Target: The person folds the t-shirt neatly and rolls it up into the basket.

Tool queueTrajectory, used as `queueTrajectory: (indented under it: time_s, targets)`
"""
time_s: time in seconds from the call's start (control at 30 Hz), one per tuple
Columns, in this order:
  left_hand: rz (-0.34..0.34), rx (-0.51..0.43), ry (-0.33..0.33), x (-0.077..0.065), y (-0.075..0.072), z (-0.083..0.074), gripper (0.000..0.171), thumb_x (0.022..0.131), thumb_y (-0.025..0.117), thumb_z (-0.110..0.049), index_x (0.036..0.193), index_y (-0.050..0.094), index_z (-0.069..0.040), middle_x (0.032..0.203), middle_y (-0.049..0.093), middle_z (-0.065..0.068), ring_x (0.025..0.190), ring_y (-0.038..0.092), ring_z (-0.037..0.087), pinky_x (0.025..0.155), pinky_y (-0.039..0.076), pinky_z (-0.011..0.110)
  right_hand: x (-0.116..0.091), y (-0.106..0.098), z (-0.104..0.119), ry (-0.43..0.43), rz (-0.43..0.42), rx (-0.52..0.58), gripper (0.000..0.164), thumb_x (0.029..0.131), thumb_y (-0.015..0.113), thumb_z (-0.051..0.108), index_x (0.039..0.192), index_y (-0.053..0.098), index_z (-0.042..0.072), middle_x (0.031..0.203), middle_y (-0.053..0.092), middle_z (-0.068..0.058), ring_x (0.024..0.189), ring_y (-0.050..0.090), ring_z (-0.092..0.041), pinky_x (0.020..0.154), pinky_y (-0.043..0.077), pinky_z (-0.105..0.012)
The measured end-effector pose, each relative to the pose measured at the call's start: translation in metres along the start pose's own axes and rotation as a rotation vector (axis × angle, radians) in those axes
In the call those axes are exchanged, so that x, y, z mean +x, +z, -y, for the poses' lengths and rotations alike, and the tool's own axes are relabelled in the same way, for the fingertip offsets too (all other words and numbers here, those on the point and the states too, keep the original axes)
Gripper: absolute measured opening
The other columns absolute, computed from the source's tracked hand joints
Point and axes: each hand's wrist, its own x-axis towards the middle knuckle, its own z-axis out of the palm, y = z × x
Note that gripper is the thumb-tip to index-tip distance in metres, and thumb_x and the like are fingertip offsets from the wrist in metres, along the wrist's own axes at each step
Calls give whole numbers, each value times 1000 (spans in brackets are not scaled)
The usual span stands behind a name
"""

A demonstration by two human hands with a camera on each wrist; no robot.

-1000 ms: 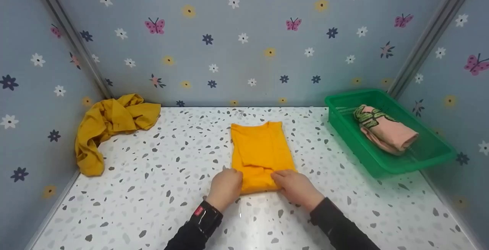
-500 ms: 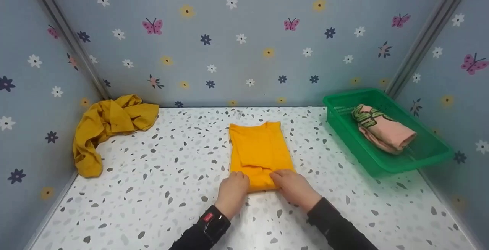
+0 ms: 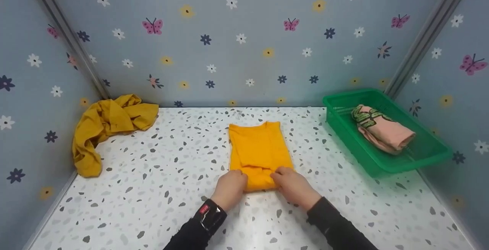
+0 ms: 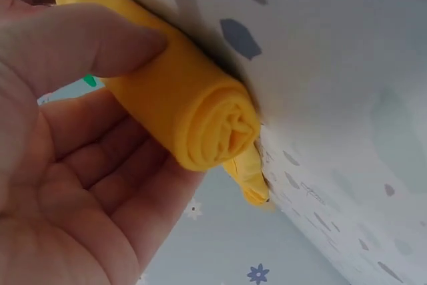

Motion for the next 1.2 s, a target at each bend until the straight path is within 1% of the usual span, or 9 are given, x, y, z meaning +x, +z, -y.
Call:
queueTrajectory:
  time_s: [0.13,0.27,0.4,0.5,0.57,0.7,0.83,1.03,1.2]
  targets:
    - [21,-48,15,0,-1,5,10,69,61,2,72,62,-7,71,52,5,64,53,22,57,45,36,-1,0,-1,-18,-20,9,19,87,59,9,105,62,12,94,46,-3,79,44,-18,69,43,-30]
    - [63,-140,16,-1,-1,11,13,67,63,1,67,59,-11,68,49,0,62,49,18,60,43,34,-3,-2,-2,-34,-24,13,19,86,59,8,103,63,12,93,46,-1,80,44,-17,69,43,-29]
    - [54,-206,58,-3,-2,15,19,66,63,-1,61,50,-14,63,43,-4,58,43,15,56,39,30,-6,-5,-4,-43,-19,28,21,83,62,5,103,62,12,90,48,0,80,45,-17,70,44,-30]
    - [42,-242,92,-5,-2,17,22,67,61,-2,60,45,-15,59,39,-6,55,40,14,53,36,29,-9,-8,-6,-25,-5,66,22,83,61,6,104,62,13,89,51,1,79,47,-15,71,44,-30]
    - [48,-277,97,-6,-3,18,22,68,61,-2,61,45,-15,58,38,-6,54,39,13,52,36,28,-10,-8,-8,-1,15,101,22,85,60,8,106,63,14,90,54,2,80,48,-14,73,45,-30]
    - [77,-340,83,-8,-2,20,17,71,63,-5,66,50,-15,59,42,-8,55,42,12,55,39,28,-11,-8,-9,19,45,146,22,87,58,11,108,62,15,92,57,3,82,50,-13,77,46,-31]
    - [107,-380,66,-8,-1,22,7,77,64,-9,80,59,-13,67,50,-9,63,48,11,63,45,30,-12,-9,-11,39,63,197,23,88,57,12,111,59,15,99,59,2,90,53,-13,83,45,-33]
    - [166,-463,17,-8,-1,24,5,83,62,-11,87,58,-12,72,51,-6,67,49,13,66,44,32,-13,-10,-14,49,79,256,22,89,57,14,111,56,14,102,59,1,94,54,-15,85,44,-36]
    - [198,-498,-39,-5,3,28,6,86,59,-16,91,60,-12,75,52,-7,70,49,13,68,44,31,-11,-10,-16,93,118,301,21,92,51,16,113,55,16,102,58,3,94,53,-13,86,44,-36]
